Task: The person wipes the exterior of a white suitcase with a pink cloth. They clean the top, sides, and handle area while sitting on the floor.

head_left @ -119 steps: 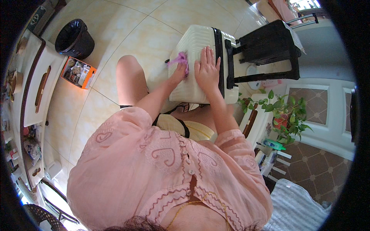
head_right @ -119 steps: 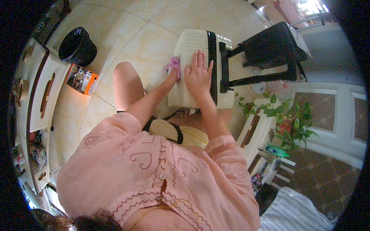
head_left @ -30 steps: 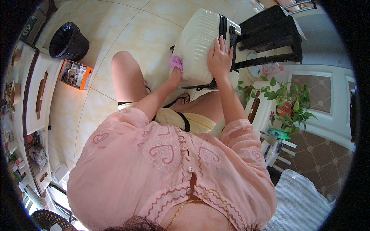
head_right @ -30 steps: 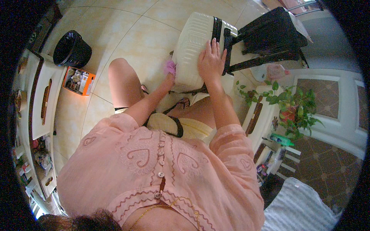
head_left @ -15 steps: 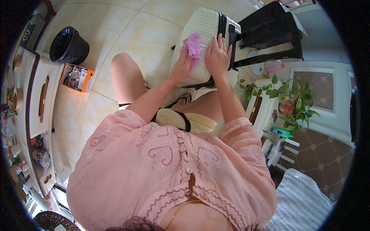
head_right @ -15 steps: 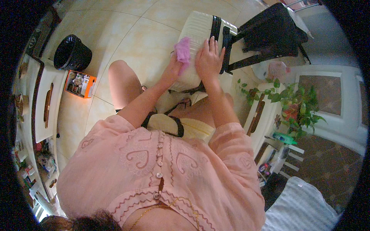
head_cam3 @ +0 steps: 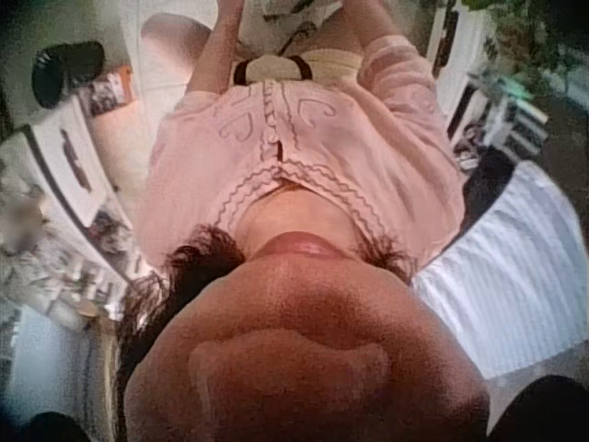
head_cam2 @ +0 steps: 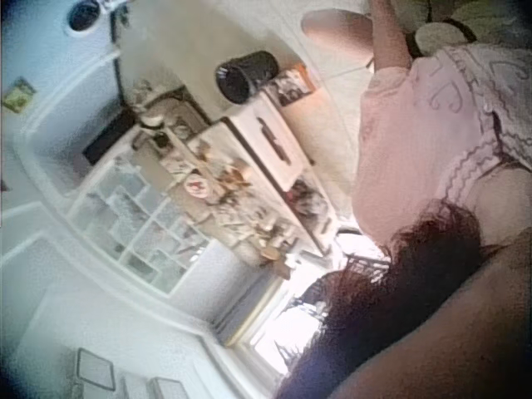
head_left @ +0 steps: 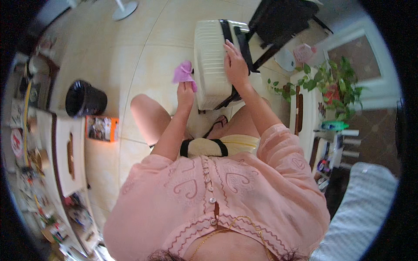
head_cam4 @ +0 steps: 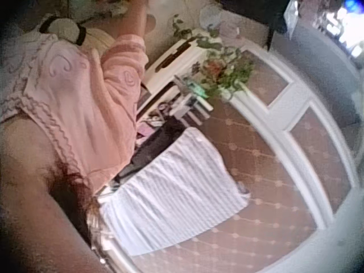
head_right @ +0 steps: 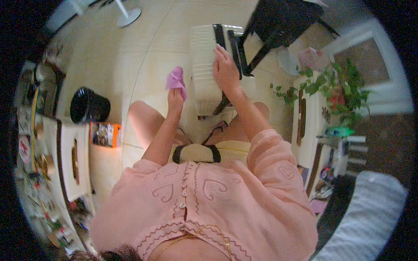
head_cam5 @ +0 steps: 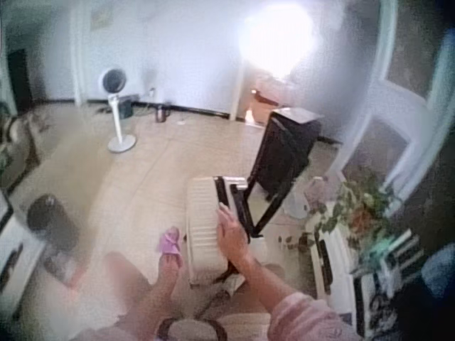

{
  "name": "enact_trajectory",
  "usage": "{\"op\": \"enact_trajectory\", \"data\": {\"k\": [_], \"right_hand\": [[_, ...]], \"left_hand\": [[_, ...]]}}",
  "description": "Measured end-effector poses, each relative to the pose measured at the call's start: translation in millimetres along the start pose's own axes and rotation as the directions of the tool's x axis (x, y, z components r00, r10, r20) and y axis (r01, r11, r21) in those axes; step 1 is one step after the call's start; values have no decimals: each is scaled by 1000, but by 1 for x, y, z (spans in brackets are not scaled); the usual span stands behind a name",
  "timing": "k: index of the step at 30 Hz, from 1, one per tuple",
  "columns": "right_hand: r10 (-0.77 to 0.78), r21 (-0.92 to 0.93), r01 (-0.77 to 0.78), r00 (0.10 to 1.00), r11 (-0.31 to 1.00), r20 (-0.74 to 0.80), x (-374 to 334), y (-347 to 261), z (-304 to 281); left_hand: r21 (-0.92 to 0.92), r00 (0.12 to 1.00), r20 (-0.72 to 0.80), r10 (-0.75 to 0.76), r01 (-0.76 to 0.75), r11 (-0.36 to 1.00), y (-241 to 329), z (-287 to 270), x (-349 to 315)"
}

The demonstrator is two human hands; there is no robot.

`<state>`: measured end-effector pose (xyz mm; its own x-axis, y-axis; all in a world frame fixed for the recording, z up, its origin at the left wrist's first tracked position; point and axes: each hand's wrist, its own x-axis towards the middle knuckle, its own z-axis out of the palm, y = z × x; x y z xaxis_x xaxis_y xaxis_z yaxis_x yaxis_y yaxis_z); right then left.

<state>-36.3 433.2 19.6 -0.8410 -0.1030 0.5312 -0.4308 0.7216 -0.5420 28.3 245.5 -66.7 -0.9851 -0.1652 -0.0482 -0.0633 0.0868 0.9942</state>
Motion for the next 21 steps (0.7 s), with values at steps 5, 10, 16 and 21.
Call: {"op": "enact_trajectory", "data": {"k": [5,10,16,21], "right_hand": [[-169,-13,169,977,986,-132,-22,-14,-24],[-9,-398,-26,996,917,-85,-54,-2,-31],[-8,-359,-36,993,933,-121,-55,1,-33],[-92,-315,66,993,947,-70,-58,5,-31]], "left_hand": [[214,941,206,270,-312,926,97,16,25],[706,715,496,493,-663,250,77,50,36],[664,701,564,436,-699,265,78,47,33],[661,677,571,464,-714,230,70,31,14]]}}
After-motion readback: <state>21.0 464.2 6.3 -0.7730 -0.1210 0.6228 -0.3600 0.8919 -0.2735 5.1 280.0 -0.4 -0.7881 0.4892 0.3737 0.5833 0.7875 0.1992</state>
